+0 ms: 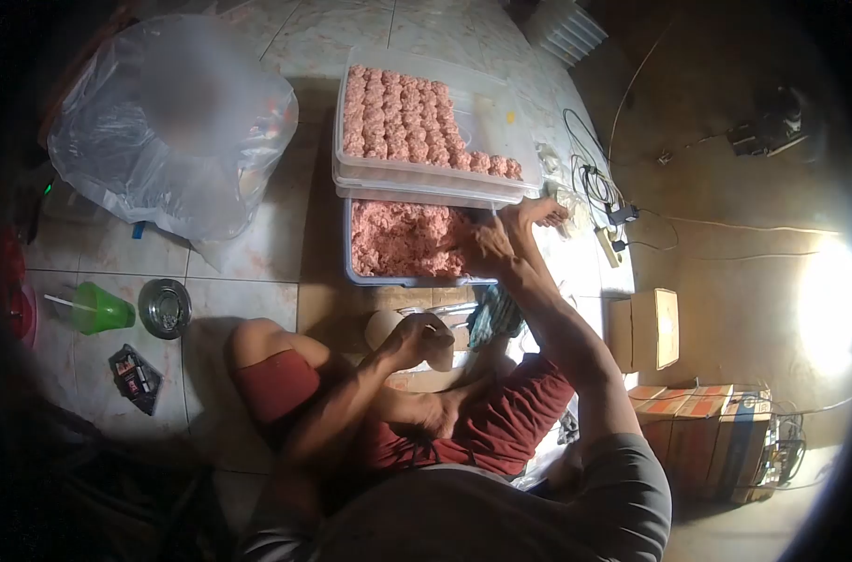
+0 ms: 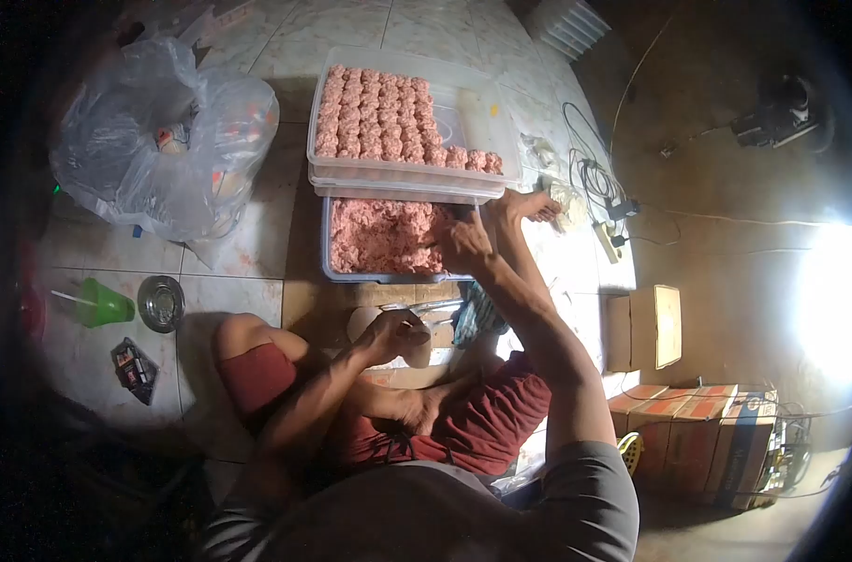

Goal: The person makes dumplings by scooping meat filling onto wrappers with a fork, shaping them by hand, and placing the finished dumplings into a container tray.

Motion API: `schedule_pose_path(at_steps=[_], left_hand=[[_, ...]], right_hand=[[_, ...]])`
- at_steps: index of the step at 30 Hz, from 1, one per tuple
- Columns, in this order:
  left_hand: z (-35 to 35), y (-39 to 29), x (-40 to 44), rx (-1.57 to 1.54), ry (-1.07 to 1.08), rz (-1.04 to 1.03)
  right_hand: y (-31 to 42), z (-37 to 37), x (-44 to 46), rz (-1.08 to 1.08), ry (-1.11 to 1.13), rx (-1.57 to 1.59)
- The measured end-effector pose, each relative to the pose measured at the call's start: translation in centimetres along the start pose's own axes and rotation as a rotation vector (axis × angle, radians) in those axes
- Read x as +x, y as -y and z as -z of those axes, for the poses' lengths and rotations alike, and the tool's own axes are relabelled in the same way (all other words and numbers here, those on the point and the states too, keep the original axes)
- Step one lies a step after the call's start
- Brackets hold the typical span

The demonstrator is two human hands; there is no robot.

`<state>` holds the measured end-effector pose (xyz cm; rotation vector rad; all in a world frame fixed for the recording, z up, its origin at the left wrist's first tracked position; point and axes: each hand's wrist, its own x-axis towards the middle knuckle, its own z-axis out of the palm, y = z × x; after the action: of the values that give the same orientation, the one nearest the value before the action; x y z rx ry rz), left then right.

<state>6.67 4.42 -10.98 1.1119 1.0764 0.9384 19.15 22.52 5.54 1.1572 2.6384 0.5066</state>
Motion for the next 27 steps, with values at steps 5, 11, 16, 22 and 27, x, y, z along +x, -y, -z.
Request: schedule_pose_path(at_steps=[5,11,16,22,27], left_hand=[[0.3,-0.6,0.1,0.042,-0.057,-0.125],[0.8,-0.6,0.1,-0.283,0.015,0.138],[0.1,2.4,0.8,-0.134,-0.126,-0.035],[1.6,-1.4,-0.7,-0.472,-0.085,0.057],[2.8,-3.7,0.2,-1.174,0.118,-0.029]], right_hand=[[-3.5,-7.5,2.0,-0.126,0.056,0.602],[1.6,0.0,1.2,0.113,0.309,0.283],[-0.2,-8.7,2.2,0.075,0.132,0.316],[-1.5,-0.1,-0.6,-0.045,0.187,0.403],[-5.2,-8.0,-5.1,-0.223,-0.009,1.027]])
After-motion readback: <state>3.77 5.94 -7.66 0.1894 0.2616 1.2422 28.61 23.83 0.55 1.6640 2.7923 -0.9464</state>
